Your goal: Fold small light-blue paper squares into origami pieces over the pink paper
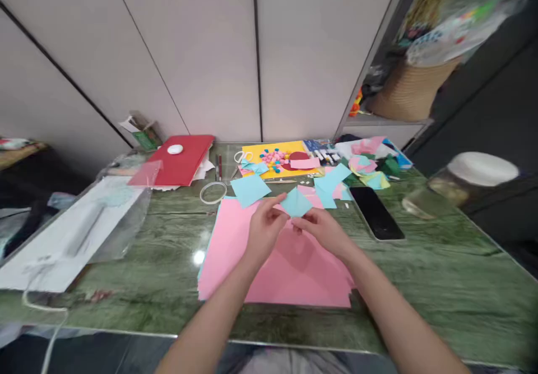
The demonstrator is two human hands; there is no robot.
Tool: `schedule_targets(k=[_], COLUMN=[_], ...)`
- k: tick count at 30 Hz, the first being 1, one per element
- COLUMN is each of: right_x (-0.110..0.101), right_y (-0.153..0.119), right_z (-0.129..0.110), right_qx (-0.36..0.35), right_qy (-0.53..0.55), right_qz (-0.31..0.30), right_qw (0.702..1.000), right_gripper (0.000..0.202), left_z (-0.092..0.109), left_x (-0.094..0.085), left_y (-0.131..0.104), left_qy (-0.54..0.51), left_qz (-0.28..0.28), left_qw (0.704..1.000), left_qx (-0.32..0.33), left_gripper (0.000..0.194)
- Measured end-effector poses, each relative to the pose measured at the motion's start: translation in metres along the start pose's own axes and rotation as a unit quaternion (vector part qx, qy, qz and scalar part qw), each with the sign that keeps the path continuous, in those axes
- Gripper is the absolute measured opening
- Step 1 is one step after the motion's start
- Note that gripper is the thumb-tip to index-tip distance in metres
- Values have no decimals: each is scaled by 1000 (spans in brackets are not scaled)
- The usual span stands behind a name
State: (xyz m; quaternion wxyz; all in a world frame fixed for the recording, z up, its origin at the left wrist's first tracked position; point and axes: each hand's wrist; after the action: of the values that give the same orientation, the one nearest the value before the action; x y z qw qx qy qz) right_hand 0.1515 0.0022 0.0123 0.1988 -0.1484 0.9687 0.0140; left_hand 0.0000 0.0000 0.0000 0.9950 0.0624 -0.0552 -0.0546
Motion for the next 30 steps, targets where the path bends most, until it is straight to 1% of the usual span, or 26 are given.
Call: schedule_targets(k=[4,7,9,11,15,20,21,25,28,30], right_x=[5,6,6,5,5,9,10,14,18,21], right_y=[2,3,3,4,4,5,5,5,5,5], right_z=[7,10,10,9,8,17,18,20,21,22], right_qx=[-12,-11,-7,-13,-21,-6,-7,-10,-5,-4], right_qy=[11,8,34,87,155,243,254,289,314,320], right_qz=[15,14,9,17,68,88,93,98,94,98], right_qw=[1000,1000,999,996,985,966,963,952,945,942], right_gripper=[23,25,21,19,18,19,18,15,14,13], left_z=[-1,-2,-1,1,4,2,1,-1,-1,-2], left_x=[-1,0,1,0,0,2,2,1,0,1], left_y=[1,1,2,3,3,3,3,4,4,4], left_qy=[18,8,10,23,39,-31,-32,-22,-31,-27], left_qz=[16,31,40,28,-30,-11,-18,-42,-59,-71], left_qw=[999,999,999,999,999,999,999,996,996,996], left_qx=[30,26,17,5,-9,-30,-39,-73,-65,-53], left_gripper=[34,34,34,32,26,48,47,31,26,25])
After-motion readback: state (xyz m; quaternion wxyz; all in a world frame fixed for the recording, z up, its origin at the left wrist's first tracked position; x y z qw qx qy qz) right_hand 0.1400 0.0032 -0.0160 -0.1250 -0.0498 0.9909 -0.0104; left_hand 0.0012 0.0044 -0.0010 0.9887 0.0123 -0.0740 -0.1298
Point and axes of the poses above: each hand's wrist, its own y-axis towards the middle knuckle, its own x-axis out of the palm, z = x × y, and after that the axes turned 2 degrees about -z, right-handed
